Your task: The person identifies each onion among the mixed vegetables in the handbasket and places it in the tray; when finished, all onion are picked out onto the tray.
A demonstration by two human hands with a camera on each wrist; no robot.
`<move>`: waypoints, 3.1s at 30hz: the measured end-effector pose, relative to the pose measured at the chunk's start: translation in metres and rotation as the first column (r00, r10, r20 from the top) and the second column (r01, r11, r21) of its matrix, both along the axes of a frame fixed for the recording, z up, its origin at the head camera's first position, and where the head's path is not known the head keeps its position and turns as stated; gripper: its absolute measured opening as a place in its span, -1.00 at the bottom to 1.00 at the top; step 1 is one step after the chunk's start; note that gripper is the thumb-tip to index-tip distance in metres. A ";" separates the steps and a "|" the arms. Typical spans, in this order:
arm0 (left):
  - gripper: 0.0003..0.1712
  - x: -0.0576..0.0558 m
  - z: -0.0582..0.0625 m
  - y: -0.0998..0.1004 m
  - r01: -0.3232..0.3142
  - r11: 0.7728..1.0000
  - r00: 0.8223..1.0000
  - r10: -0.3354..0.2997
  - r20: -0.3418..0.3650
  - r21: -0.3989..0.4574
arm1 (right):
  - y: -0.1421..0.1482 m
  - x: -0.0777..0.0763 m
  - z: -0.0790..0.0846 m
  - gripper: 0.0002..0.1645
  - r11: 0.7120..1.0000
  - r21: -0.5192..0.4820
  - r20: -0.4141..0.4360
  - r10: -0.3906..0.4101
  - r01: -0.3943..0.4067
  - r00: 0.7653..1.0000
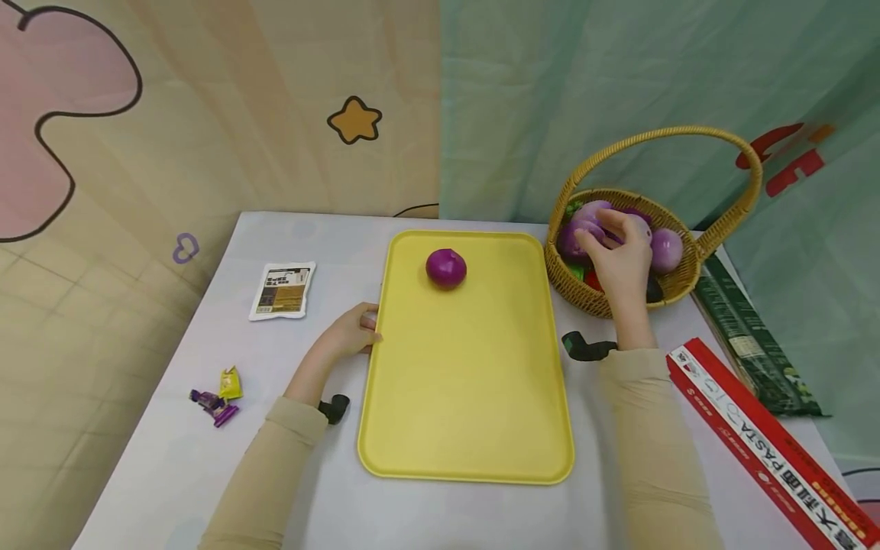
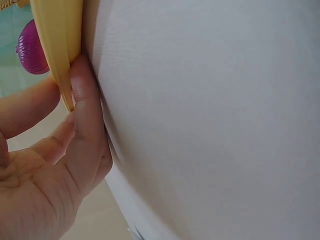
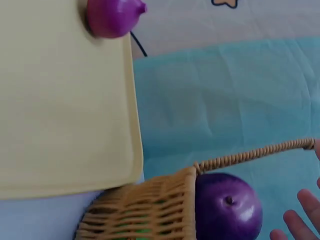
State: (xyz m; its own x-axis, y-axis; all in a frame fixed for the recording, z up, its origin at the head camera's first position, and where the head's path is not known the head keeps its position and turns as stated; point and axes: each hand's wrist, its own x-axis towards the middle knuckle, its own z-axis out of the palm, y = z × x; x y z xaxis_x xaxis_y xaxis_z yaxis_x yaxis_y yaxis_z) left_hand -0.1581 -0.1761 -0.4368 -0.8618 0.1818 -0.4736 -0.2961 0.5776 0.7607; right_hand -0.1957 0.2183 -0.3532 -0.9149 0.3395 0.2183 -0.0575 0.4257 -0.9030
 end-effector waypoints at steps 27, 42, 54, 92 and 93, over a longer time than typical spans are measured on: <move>-0.30 -0.001 -0.005 -0.004 -0.034 0.999 0.999 0.034 -0.009 -0.005 | 0.011 -0.009 -0.028 -0.12 0.996 0.089 0.202 -0.044 0.027 0.978; -0.31 -0.002 -0.004 -0.003 -0.031 0.999 0.999 0.030 -0.011 -0.009 | -0.049 0.003 -0.026 -0.18 0.981 -0.026 0.135 0.192 -0.190 0.972; -0.31 0.004 -0.005 -0.005 -0.031 1.000 1.000 0.031 -0.004 -0.001 | -0.083 -0.015 -0.075 -0.11 0.986 -0.030 0.324 0.167 -0.167 0.931; -0.32 0.004 -0.007 -0.007 -0.009 1.000 1.000 0.009 -0.014 0.012 | -0.005 -0.002 -0.017 -0.46 0.991 0.133 -0.045 -0.020 0.026 0.999; -0.32 0.004 -0.007 -0.007 -0.008 1.000 1.000 0.008 -0.014 0.015 | 0.002 -0.003 -0.015 -0.43 0.990 0.130 -0.038 -0.049 0.053 0.998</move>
